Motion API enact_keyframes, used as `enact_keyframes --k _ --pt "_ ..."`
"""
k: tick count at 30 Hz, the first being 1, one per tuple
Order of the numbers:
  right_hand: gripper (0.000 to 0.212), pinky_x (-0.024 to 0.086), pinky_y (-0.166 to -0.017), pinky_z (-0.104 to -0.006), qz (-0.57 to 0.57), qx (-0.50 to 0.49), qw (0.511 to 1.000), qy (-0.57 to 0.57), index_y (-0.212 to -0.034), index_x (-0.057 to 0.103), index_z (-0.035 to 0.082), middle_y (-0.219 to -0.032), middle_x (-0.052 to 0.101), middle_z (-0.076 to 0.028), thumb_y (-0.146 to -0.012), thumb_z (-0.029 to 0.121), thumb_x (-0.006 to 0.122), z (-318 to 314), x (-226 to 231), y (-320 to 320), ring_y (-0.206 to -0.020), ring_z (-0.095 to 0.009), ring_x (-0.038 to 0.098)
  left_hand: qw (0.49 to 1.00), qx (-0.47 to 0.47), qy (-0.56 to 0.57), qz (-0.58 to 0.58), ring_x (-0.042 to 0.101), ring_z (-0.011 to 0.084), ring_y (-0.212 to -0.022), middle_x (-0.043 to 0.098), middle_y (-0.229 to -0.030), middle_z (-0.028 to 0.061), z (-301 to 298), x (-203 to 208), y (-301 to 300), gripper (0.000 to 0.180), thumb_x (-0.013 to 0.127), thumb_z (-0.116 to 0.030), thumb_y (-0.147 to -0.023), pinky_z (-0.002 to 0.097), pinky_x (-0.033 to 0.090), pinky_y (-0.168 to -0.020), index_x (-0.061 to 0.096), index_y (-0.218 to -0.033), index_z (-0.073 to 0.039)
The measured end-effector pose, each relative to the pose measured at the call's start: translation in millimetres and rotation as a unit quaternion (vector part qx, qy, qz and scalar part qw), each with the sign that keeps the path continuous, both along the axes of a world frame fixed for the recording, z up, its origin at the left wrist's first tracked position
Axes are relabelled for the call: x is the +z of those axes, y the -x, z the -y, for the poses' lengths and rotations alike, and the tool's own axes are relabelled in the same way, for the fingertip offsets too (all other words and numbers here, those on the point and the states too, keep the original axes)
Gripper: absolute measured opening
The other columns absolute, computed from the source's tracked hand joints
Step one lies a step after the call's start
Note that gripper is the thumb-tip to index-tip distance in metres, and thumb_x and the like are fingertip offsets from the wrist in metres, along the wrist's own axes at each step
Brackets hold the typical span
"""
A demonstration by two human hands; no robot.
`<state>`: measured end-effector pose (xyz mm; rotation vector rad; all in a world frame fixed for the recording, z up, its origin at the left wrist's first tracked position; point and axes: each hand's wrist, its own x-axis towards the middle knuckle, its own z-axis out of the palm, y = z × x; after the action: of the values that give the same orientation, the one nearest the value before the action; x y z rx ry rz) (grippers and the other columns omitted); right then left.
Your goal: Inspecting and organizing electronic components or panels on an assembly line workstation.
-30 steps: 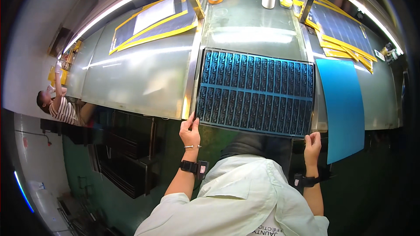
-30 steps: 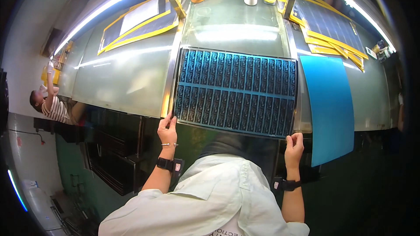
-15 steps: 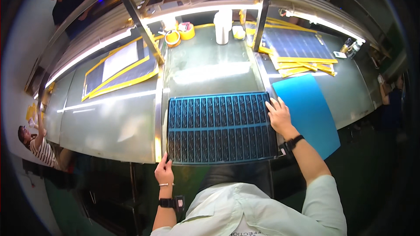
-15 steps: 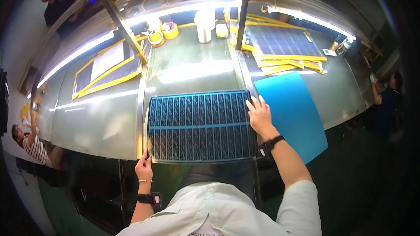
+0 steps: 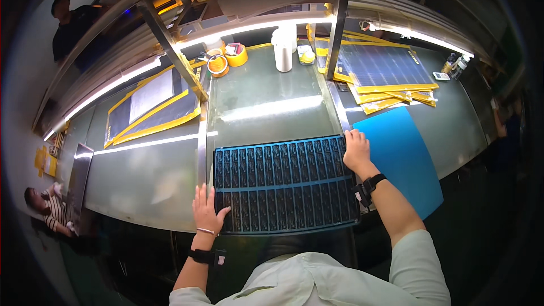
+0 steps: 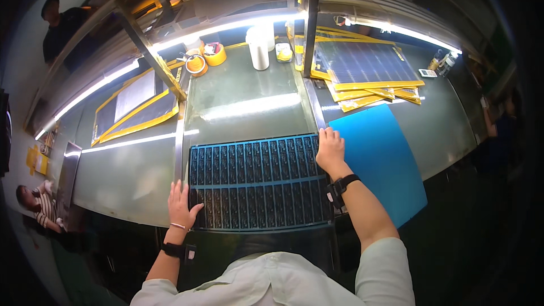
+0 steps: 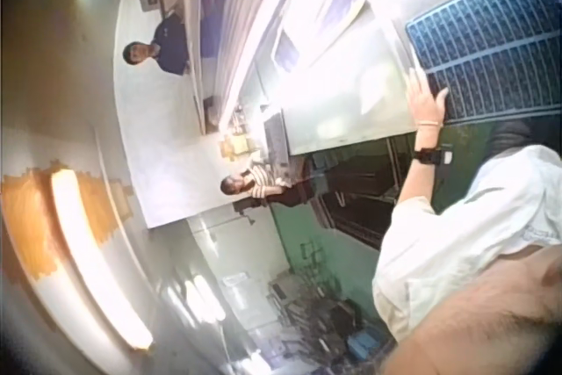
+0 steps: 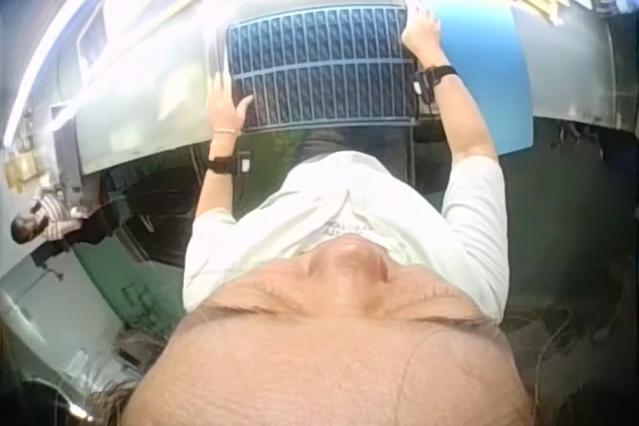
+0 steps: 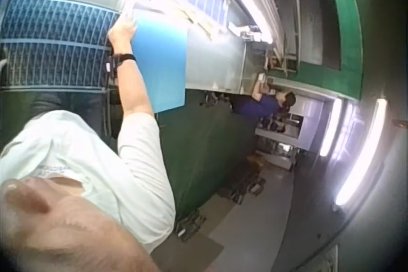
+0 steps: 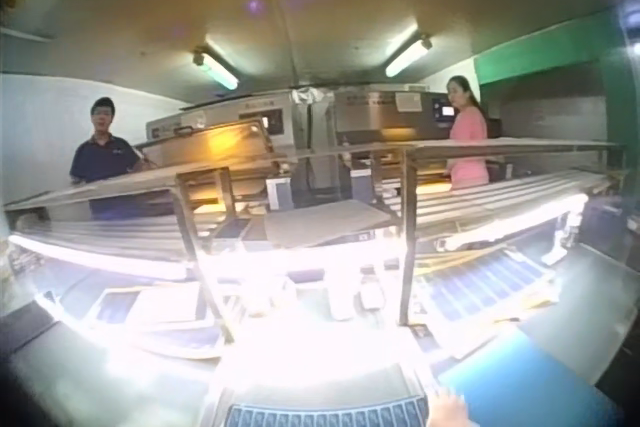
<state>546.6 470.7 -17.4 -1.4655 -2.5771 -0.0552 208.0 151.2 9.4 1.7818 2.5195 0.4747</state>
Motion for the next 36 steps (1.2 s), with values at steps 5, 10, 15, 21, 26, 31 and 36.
enact_keyframes --k 5,10,15,21,26,31,36 --pt "0.030 0.042 -0.084 -0.0406 -0.268 -0.098 0.951 0.121 -0.100 0.060 0.007 -0.098 0.054 -0.014 -0.072 0.015 0.067 -35.2 -12.2 -25.1 -0.093 -0.034 0.051 0.992 0.109 -0.058 -0.003 0.022 0.0409 -0.133 0.028 -0.143 0.0197 11.1 2.2 -17.9 0.072 0.072 -0.030 -0.071 0.0498 0.023 -0.106 0.042 -0.132 -0.006" --pt "0.037 0.043 -0.079 -0.0387 -0.198 -0.043 0.963 0.178 -0.091 0.056 0.008 -0.092 0.051 -0.012 -0.063 0.020 0.078 -47.0 6.5 -11.5 -0.089 -0.031 0.050 0.967 0.256 -0.008 -0.006 0.013 0.0400 -0.137 0.021 -0.147 0.0167 62.1 -20.4 -35.1 0.073 0.070 -0.032 -0.075 0.0574 0.018 -0.105 0.038 -0.137 -0.012" --pt "0.035 0.045 -0.065 -0.0369 -0.249 -0.052 0.942 0.219 -0.089 0.051 0.007 -0.073 0.055 -0.009 -0.065 0.013 0.076 -55.4 -0.8 -11.9 -0.074 -0.027 0.056 0.960 0.272 -0.012 0.070 0.005 0.0401 -0.139 0.014 -0.151 0.0124 69.1 -38.9 -35.8 0.075 0.069 -0.033 -0.075 0.0651 0.014 -0.102 0.034 -0.140 -0.019" --pt "0.041 0.044 -0.058 -0.0348 -0.352 -0.038 0.914 0.198 -0.109 0.047 0.008 -0.063 0.050 -0.005 -0.073 0.007 0.068 -13.6 15.0 -21.4 -0.060 -0.022 0.053 0.982 0.189 0.000 0.021 0.006 0.0408 -0.138 0.017 -0.151 0.0111 65.8 -37.6 -32.6 0.056 0.057 -0.033 -0.086 0.0630 0.011 -0.104 0.041 -0.138 -0.019" --pt "0.045 0.041 -0.054 -0.0273 -0.416 0.014 0.902 0.115 -0.119 0.048 0.010 -0.066 0.048 -0.001 -0.078 -0.001 0.062 8.1 56.3 -5.4 -0.058 -0.012 0.047 0.983 0.184 0.007 0.022 0.007 0.0409 -0.138 0.018 -0.151 0.0115 73.1 -38.2 -29.2 0.053 0.055 -0.033 -0.088 0.0620 0.011 -0.104 0.042 -0.137 -0.020" --pt "0.045 0.044 -0.059 -0.0289 -0.315 -0.011 0.932 0.181 -0.115 0.054 0.008 -0.068 0.049 -0.005 -0.073 0.003 0.067 9.8 13.8 -34.0 -0.061 -0.014 0.050 0.983 0.179 0.009 0.034 0.008 0.0408 -0.138 0.019 -0.151 0.0111 66.1 -35.8 -31.2 0.052 0.055 -0.033 -0.088 0.0620 0.011 -0.104 0.043 -0.137 -0.021" --pt "0.047 0.045 -0.070 -0.0376 -0.265 -0.022 0.948 0.176 -0.121 0.054 0.010 -0.078 0.053 -0.012 -0.075 0.004 0.061 12.3 8.1 -34.5 -0.075 -0.029 0.055 0.982 0.180 0.008 0.047 0.009 0.0428 -0.137 0.019 -0.150 0.0129 64.6 -33.6 -31.6 0.051 0.057 -0.028 -0.085 0.0648 0.014 -0.102 0.045 -0.135 -0.021"
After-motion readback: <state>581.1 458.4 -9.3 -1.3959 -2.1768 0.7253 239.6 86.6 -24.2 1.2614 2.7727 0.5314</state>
